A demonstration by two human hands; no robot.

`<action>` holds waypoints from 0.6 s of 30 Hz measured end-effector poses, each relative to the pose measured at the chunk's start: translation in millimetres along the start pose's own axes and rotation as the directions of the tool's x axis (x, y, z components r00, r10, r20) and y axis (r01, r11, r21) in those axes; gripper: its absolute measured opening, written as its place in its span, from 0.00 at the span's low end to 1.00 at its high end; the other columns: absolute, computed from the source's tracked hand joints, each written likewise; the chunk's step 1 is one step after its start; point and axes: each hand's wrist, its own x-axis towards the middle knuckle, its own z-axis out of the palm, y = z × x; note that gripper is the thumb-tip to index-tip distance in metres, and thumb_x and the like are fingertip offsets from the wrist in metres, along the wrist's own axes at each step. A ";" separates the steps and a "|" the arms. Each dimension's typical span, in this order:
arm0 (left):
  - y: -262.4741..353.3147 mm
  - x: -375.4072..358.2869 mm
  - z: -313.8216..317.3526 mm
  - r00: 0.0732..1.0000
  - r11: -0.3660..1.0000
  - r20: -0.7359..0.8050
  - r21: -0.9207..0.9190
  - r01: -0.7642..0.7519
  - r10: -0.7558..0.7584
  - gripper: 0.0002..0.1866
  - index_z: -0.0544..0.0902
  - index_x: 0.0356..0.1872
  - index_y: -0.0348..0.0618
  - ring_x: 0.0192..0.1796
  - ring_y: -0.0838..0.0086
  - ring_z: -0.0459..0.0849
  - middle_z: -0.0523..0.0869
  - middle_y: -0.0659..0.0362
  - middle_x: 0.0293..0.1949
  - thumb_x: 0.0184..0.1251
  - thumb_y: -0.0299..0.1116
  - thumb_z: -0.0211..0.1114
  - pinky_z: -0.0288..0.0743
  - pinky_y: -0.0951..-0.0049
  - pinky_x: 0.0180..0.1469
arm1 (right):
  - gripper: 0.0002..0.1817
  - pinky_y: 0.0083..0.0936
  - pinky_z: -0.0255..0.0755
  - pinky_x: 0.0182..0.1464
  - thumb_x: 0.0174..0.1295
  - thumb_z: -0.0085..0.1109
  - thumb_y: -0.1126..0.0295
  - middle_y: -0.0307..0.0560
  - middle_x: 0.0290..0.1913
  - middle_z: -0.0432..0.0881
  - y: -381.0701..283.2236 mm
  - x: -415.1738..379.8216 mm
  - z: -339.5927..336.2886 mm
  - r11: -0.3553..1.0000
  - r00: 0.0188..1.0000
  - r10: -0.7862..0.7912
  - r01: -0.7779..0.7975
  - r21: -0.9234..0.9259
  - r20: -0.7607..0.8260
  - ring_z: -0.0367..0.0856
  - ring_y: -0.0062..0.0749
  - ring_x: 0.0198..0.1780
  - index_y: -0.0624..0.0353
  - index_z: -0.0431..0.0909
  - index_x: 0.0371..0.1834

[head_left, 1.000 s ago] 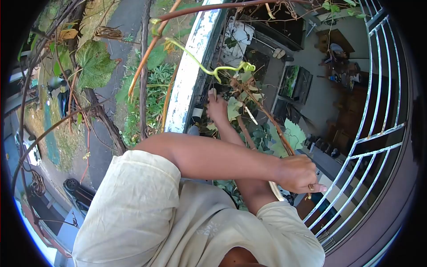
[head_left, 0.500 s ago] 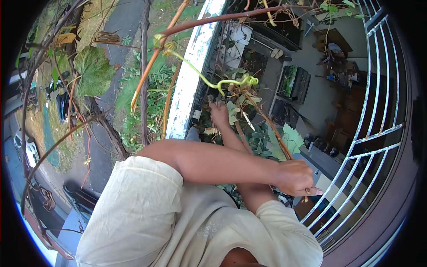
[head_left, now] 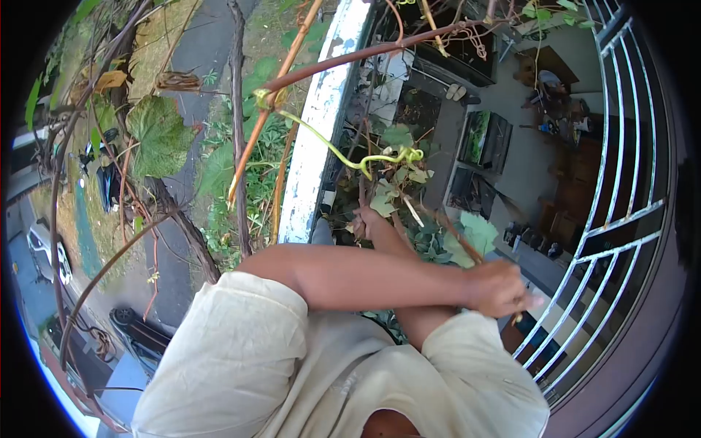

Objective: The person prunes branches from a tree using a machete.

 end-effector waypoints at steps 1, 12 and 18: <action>0.9 -8.1 9.0 0.996 0.995 0.035 0.058 -0.079 0.077 0.37 0.81 0.15 0.41 0.21 0.43 0.79 0.76 0.46 0.13 0.86 0.54 0.53 0.74 0.49 0.28 | 0.10 0.27 0.60 0.15 0.77 0.59 0.62 0.39 0.21 0.70 0.2 0.2 -2.3 0.995 0.987 0.054 -0.066 0.079 0.149 0.59 0.26 0.15 0.52 0.72 0.40; 11.1 -10.8 11.9 0.970 0.962 0.019 0.118 -0.245 0.244 0.37 0.79 0.13 0.39 0.17 0.43 0.74 0.73 0.45 0.11 0.86 0.51 0.54 0.68 0.47 0.25 | 0.43 0.46 0.76 0.33 0.79 0.43 0.31 0.57 0.23 0.80 -92.1 -151.5 45.4 0.628 0.688 -0.725 0.671 -0.395 0.016 0.80 0.51 0.20 0.67 0.80 0.30; 18.0 -9.9 4.6 0.972 0.957 0.039 0.170 -0.236 0.233 0.37 0.78 0.12 0.39 0.18 0.42 0.75 0.74 0.44 0.12 0.85 0.52 0.55 0.69 0.46 0.26 | 0.34 0.51 0.74 0.42 0.86 0.40 0.45 0.62 0.36 0.84 -63.6 -53.4 47.4 0.192 0.162 -0.981 0.807 -0.559 -0.103 0.84 0.62 0.34 0.70 0.82 0.48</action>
